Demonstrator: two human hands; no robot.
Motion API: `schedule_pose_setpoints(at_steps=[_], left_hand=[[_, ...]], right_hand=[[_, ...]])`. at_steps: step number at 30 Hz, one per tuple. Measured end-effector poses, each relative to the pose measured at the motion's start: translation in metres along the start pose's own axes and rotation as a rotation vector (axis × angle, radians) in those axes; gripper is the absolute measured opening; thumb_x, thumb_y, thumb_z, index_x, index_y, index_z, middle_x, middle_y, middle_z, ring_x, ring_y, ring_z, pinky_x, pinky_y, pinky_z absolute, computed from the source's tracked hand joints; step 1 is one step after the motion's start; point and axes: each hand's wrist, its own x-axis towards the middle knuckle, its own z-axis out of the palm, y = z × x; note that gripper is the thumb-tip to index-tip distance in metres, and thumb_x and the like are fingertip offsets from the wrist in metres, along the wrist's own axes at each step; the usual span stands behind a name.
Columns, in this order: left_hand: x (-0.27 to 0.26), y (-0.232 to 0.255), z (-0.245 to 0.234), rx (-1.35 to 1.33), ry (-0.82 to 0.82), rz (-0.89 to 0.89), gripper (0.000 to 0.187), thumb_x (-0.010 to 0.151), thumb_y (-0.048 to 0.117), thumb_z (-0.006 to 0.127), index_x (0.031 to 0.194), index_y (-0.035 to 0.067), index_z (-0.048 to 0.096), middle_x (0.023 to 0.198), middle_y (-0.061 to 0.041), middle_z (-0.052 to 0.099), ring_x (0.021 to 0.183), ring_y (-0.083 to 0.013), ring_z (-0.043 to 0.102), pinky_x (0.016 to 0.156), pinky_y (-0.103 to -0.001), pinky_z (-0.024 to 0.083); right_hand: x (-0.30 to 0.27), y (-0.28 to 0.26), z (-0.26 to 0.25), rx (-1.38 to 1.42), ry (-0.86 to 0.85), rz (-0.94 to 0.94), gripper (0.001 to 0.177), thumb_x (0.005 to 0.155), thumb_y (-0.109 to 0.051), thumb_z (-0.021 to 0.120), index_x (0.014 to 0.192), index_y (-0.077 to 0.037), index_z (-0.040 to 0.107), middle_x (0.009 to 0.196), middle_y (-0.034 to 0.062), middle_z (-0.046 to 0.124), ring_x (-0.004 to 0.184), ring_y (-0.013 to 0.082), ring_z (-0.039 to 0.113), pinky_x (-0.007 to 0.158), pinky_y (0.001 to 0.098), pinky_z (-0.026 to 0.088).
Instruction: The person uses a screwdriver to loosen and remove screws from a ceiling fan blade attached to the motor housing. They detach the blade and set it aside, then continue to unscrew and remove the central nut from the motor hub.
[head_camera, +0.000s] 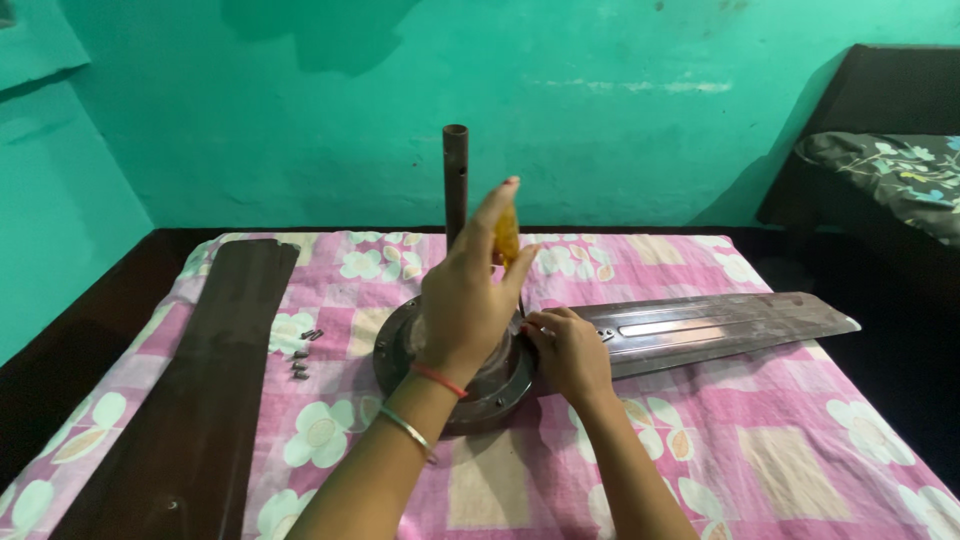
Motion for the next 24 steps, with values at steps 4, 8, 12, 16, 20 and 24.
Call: schedule_pose_setpoints(at_steps=[4, 8, 12, 16, 20, 24], left_hand=[[-0.008, -0.009, -0.025, -0.061, 0.047, -0.072, 0.070, 0.093, 0.016, 0.083, 0.150, 0.016, 0.042, 0.127, -0.013, 0.072, 0.088, -0.0196, 0.078, 0.073, -0.029, 0.064], [-0.019, -0.020, -0.047, -0.188, 0.092, -0.206, 0.075, 0.093, 0.013, 0.084, 0.153, 0.013, 0.039, 0.099, -0.009, 0.073, 0.083, -0.0152, 0.078, 0.071, -0.026, 0.065], [-0.031, -0.036, -0.073, -0.269, 0.165, -0.290, 0.077, 0.094, 0.008, 0.081, 0.156, 0.011, 0.035, 0.095, -0.007, 0.071, 0.081, -0.0129, 0.075, 0.070, -0.026, 0.063], [-0.043, -0.054, -0.095, -0.339, 0.214, -0.453, 0.084, 0.091, 0.007, 0.082, 0.156, 0.009, 0.030, 0.089, -0.009, 0.069, 0.076, -0.0129, 0.071, 0.064, -0.025, 0.057], [-0.057, -0.074, -0.114, -0.397, 0.250, -0.567, 0.080, 0.090, 0.008, 0.079, 0.152, 0.008, 0.029, 0.090, -0.010, 0.069, 0.073, -0.0128, 0.073, 0.062, -0.025, 0.060], [-0.079, -0.097, -0.134, -0.369, 0.256, -0.785, 0.071, 0.091, 0.012, 0.075, 0.150, 0.010, 0.037, 0.088, -0.011, 0.068, 0.066, -0.0117, 0.070, 0.054, -0.026, 0.058]], right_hand=[[-0.001, -0.002, 0.002, -0.130, 0.011, -0.088, 0.017, 0.092, -0.023, 0.066, 0.097, -0.013, 0.079, 0.100, 0.0080, 0.075, 0.090, 0.0335, 0.071, 0.073, 0.0446, 0.055], [0.000, 0.002, 0.006, -0.242, -0.008, -0.171, 0.015, 0.092, -0.021, 0.065, 0.097, -0.013, 0.076, 0.101, 0.0068, 0.075, 0.091, 0.0325, 0.070, 0.074, 0.0432, 0.056], [0.004, 0.003, 0.004, -0.318, -0.028, -0.229, 0.014, 0.094, -0.020, 0.062, 0.099, -0.011, 0.072, 0.097, 0.0079, 0.075, 0.090, 0.0321, 0.071, 0.073, 0.0436, 0.057], [0.005, -0.008, -0.001, -0.306, -0.090, -0.080, 0.019, 0.101, -0.026, 0.059, 0.102, -0.011, 0.071, 0.089, 0.0115, 0.075, 0.081, 0.0340, 0.072, 0.069, 0.0458, 0.056], [0.001, -0.029, -0.004, -0.184, 0.029, -0.253, 0.019, 0.098, -0.025, 0.062, 0.101, -0.009, 0.072, 0.087, 0.0132, 0.075, 0.078, 0.0342, 0.072, 0.065, 0.0453, 0.056], [-0.004, -0.057, 0.001, -0.160, 0.094, -0.372, 0.014, 0.097, -0.022, 0.068, 0.101, -0.009, 0.072, 0.085, 0.0074, 0.076, 0.075, 0.0258, 0.072, 0.061, 0.0397, 0.056]])
